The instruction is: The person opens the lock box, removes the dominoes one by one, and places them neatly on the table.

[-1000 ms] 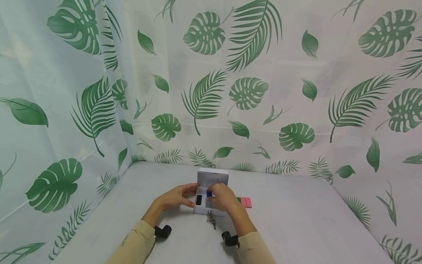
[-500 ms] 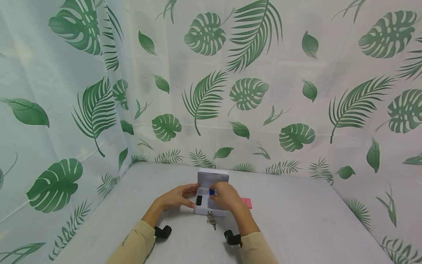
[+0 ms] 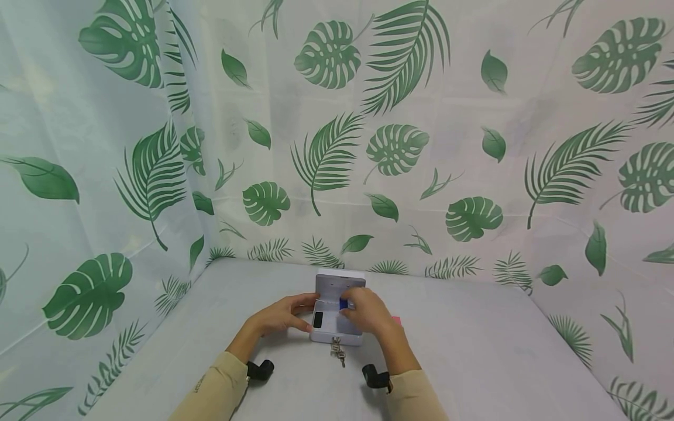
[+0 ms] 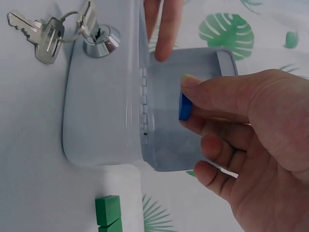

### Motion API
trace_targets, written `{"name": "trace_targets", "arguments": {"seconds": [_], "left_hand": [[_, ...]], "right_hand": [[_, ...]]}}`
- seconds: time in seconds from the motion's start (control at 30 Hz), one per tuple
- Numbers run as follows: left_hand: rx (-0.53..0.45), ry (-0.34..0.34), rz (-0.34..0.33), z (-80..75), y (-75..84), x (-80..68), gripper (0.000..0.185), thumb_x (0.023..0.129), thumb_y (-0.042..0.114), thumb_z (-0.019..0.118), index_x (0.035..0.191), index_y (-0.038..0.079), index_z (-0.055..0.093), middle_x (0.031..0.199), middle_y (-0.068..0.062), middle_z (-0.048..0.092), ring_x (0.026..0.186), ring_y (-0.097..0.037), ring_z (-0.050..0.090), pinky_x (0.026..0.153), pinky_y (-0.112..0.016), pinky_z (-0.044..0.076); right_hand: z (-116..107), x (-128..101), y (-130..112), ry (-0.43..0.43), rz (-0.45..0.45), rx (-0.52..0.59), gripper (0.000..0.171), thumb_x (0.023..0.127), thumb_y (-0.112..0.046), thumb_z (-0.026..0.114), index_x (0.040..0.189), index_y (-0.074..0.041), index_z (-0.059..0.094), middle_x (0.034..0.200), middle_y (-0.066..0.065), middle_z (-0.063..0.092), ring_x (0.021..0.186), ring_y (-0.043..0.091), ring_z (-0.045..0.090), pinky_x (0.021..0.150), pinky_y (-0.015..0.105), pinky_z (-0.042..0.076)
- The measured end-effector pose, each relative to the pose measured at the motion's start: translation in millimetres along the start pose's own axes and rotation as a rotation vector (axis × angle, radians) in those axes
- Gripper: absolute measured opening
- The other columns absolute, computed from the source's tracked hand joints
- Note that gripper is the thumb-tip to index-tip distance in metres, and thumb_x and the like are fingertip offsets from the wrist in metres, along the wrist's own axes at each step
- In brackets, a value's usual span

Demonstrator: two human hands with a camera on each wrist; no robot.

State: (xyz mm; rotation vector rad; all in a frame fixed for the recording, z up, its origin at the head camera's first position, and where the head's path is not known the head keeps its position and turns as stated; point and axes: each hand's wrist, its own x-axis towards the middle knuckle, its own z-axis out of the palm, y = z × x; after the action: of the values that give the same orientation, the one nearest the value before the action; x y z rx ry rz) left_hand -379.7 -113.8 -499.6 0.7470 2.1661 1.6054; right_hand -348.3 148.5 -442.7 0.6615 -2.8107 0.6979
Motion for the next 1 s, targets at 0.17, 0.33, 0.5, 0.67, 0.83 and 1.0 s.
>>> {"name": "trace_targets", "arguments": {"seconds": [0.17,0.33,0.5,0.67,0.83,1.0], "left_hand": [[-0.001,-0.002,0.003,1.2,0.0,0.3,0.089,0.085,0.008,0.084,0.161,0.009,0.038,0.165,-0.014,0.04,0.154,-0.034,0.038,0.126,-0.054,0.029],[-0.003,0.002,0.0,1.7,-0.3,0.7,0.089,0.085,0.007,0.084,0.161,0.01,0.038,0.165,-0.014,0.04,0.154,-0.034,0.039,0.126,-0.054,0.029],[0.004,0.008,-0.005,2.4,2.1,-0.2,0.09,0.085,0.008,0.084,0.161,0.01,0.038,0.166,-0.014,0.04,0.154,-0.034,0.038,0.126,-0.055,0.028],[0.013,0.011,-0.007,2.0,5.0,-1.1,0.09,0.085,0.009,0.084,0.162,0.009,0.037,0.166,-0.013,0.039,0.154,-0.034,0.037,0.126,-0.055,0.028],[0.017,0.013,-0.007,1.7,4.8,-1.1,0.091,0.084,0.009,0.086,0.161,0.009,0.038,0.166,-0.011,0.04,0.154,-0.032,0.038,0.126,-0.053,0.029],[0.02,0.016,-0.01,1.9,3.5,-0.6,0.09,0.084,0.009,0.086,0.161,0.01,0.039,0.165,-0.011,0.041,0.154,-0.032,0.039,0.126,-0.053,0.029]], "right_hand": [[-1.7,-0.3,0.0,-0.002,0.009,0.01,0.025,0.088,-0.01,0.082,0.112,-0.003,0.077,0.111,0.009,0.077,0.109,0.031,0.071,0.097,0.051,0.057],[-2.4,-1.1,0.7,-0.004,0.016,0.022,0.026,0.088,-0.009,0.082,0.112,-0.003,0.077,0.111,0.009,0.076,0.109,0.031,0.071,0.098,0.052,0.056],[-5.3,-2.5,1.6,-0.01,0.014,0.021,0.026,0.087,-0.008,0.082,0.111,-0.003,0.077,0.11,0.009,0.077,0.108,0.03,0.071,0.097,0.052,0.057],[-9.1,-3.5,3.1,-0.013,0.016,0.022,0.026,0.087,-0.009,0.082,0.112,-0.003,0.077,0.111,0.01,0.077,0.109,0.03,0.071,0.098,0.052,0.056],[-10.3,-3.4,8.2,-0.012,0.018,0.022,0.026,0.089,-0.009,0.081,0.114,-0.003,0.077,0.112,0.009,0.077,0.108,0.029,0.071,0.097,0.052,0.057],[-10.2,-3.6,13.0,-0.015,0.02,0.02,0.027,0.09,-0.01,0.08,0.115,-0.003,0.077,0.114,0.009,0.076,0.108,0.029,0.071,0.096,0.052,0.056]]}}
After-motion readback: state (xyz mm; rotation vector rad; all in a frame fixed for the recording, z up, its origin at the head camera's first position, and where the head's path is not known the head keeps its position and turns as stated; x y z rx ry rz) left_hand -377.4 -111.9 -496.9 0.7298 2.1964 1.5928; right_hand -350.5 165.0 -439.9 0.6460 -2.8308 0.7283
